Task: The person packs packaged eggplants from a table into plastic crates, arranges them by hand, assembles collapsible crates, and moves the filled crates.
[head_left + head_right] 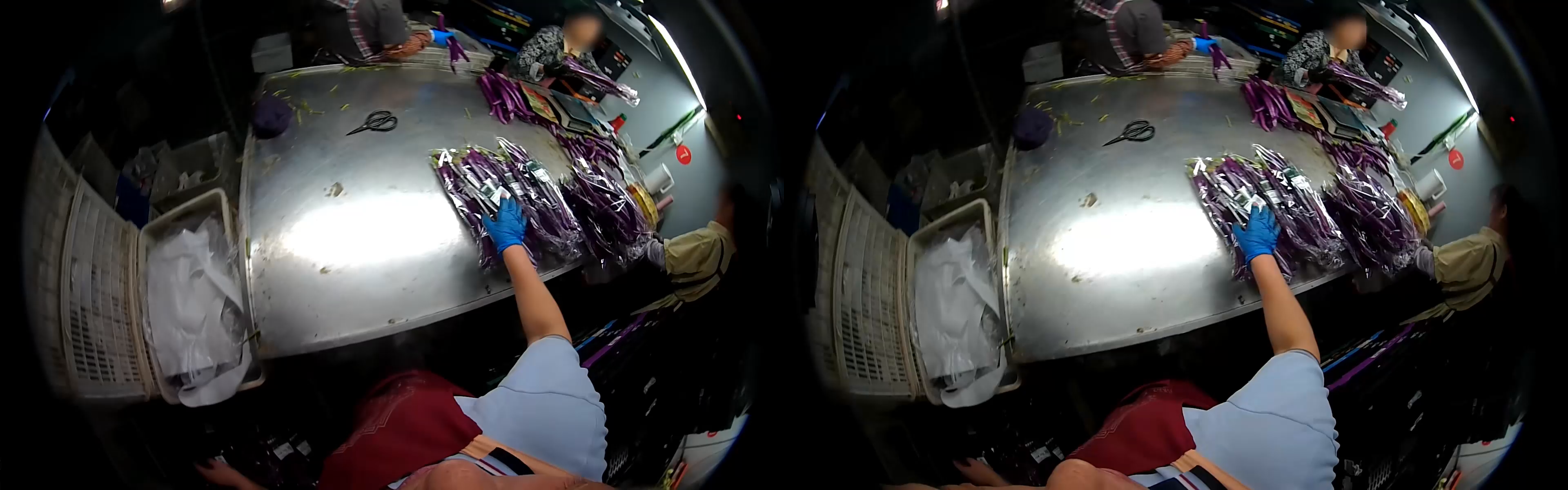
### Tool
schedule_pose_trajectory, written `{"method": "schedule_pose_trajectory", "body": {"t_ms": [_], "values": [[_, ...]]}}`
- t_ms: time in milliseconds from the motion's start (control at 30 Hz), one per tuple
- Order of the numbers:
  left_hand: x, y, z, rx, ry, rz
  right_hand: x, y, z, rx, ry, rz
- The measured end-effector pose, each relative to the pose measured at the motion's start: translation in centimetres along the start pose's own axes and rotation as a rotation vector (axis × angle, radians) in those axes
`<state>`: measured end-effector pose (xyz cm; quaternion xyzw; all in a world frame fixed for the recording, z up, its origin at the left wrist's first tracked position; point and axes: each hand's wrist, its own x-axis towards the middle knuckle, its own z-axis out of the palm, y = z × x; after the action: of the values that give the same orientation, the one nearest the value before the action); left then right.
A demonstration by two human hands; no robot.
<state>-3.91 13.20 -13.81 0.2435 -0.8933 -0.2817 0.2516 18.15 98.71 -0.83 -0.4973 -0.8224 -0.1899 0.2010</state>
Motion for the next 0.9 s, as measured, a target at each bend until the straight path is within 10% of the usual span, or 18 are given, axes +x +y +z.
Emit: {"method": "schedule_pose_trajectory", "body": {"t_ms": [33,233,333,400,467,500,600,667,767,900], "values": [[0.7,2.4,1.2,-0.095,-0.001,0.097,0.6,2.1,1.8,0.133,-0.290,0.089],[-9.6,27.4,14.1,-0.699,-0.625,0.438,0.6,3.4,2.8,0.287,-0.245,-0.149],[-23.5,41.4,13.0,-0.688,-1.427,0.218,-3.3,-1.2,-1.0,0.575,-0.266,-0.284],[-34.3,46.0,15.1,-0.791,-1.936,-0.366,-9.1,-6.3,0.5,0.916,-0.330,-0.402],[-39.4,47.2,17.2,-0.821,-1.894,-0.449,-11.2,-9.8,-0.8,0.948,-0.798,-0.402],[-40.7,47.8,17.8,-0.862,-1.827,-0.351,-10.4,-9.7,-3.4,0.993,-0.584,-0.580],[-40.3,47.8,17.8,-0.822,-1.719,-0.570,-4.7,-6.0,-2.7,1.391,-0.644,-0.186],[-40.1,47.2,18.0,-0.837,-1.650,-0.615,1.7,-1.3,0.3,0.928,-0.216,0.006],[-39.0,46.5,17.7,-0.991,-1.606,-0.621,5.6,1.1,1.2,0.536,-0.610,0.171],[-33.8,45.2,14.6,-1.092,-1.598,-0.614,2.4,-0.7,9.6,1.207,-0.864,0.264]]}}
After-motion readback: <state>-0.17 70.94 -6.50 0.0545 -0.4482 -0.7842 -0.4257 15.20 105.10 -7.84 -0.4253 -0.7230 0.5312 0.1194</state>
